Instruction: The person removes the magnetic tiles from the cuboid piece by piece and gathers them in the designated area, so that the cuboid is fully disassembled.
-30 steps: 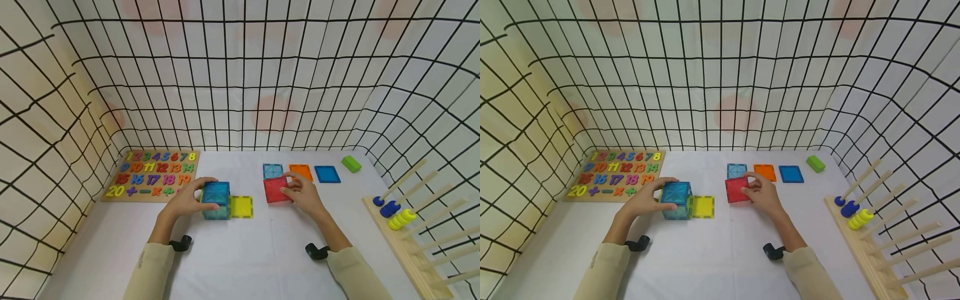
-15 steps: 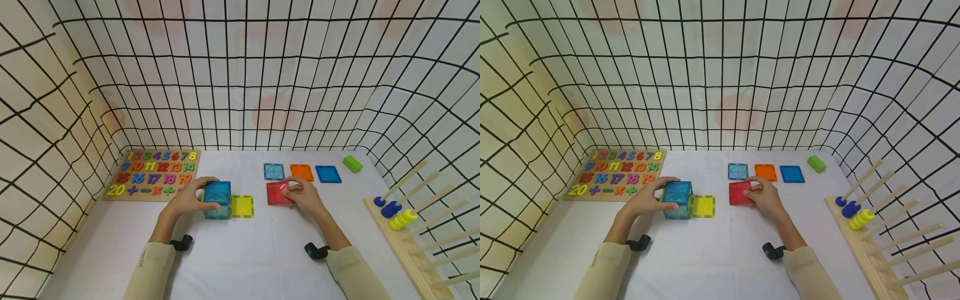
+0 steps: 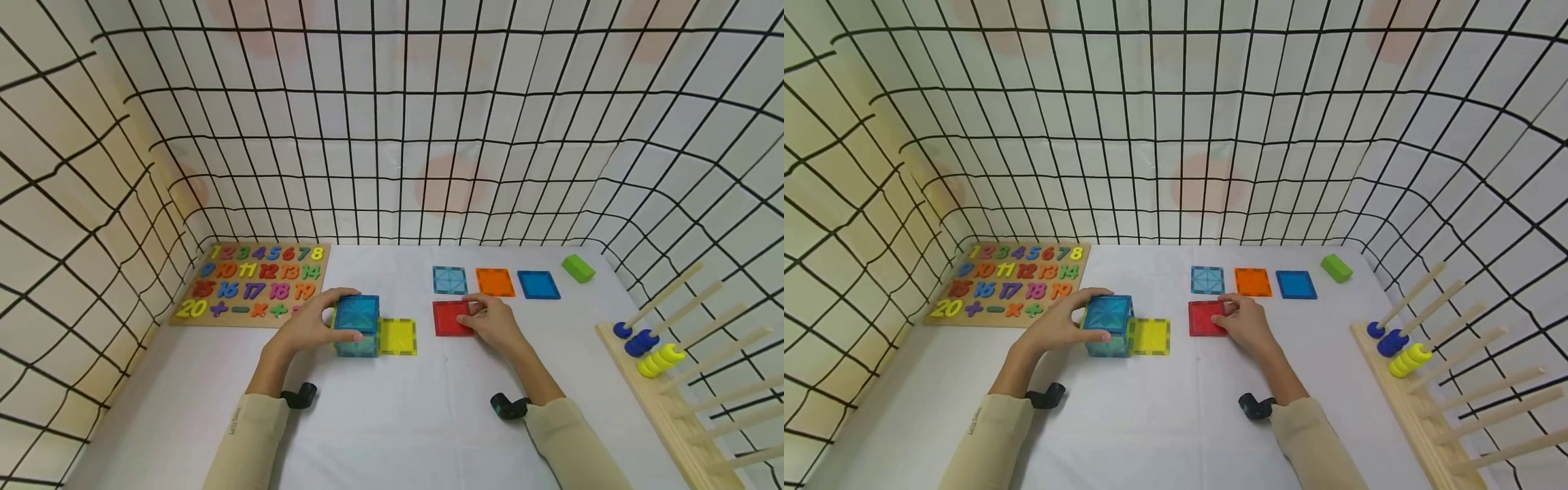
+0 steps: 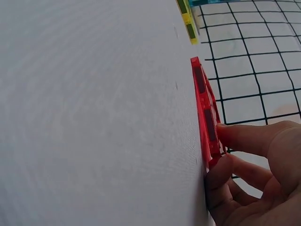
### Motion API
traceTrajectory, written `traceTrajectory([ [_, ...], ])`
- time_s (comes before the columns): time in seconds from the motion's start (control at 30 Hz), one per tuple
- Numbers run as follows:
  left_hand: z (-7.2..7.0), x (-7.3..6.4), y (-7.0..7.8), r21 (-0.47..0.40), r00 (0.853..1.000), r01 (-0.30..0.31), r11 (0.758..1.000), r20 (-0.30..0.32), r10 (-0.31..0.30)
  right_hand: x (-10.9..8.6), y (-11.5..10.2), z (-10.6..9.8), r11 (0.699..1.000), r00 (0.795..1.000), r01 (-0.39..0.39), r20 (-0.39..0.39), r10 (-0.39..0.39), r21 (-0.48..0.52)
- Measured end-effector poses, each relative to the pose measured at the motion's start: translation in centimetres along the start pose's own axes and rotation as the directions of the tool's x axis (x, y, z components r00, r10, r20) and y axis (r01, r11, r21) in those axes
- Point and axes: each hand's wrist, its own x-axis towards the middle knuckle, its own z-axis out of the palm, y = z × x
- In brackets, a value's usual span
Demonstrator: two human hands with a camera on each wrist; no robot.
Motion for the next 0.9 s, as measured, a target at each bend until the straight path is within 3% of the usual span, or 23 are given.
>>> traceTrajectory([
  [0.6,-0.1,0.1,-0.1,0.035,1.000,0.026,0.999,0.003,-0.027,0.1,0.5,0.0,0.999,0.998,0.054,0.009,-0.054,0.007],
  [0.9,0.1,0.0,-0.1,0.034,1.000,0.025,0.999,0.013,-0.025,-1.0,0.2,-0.4,0.998,0.998,0.067,-0.010,-0.067,0.009],
])
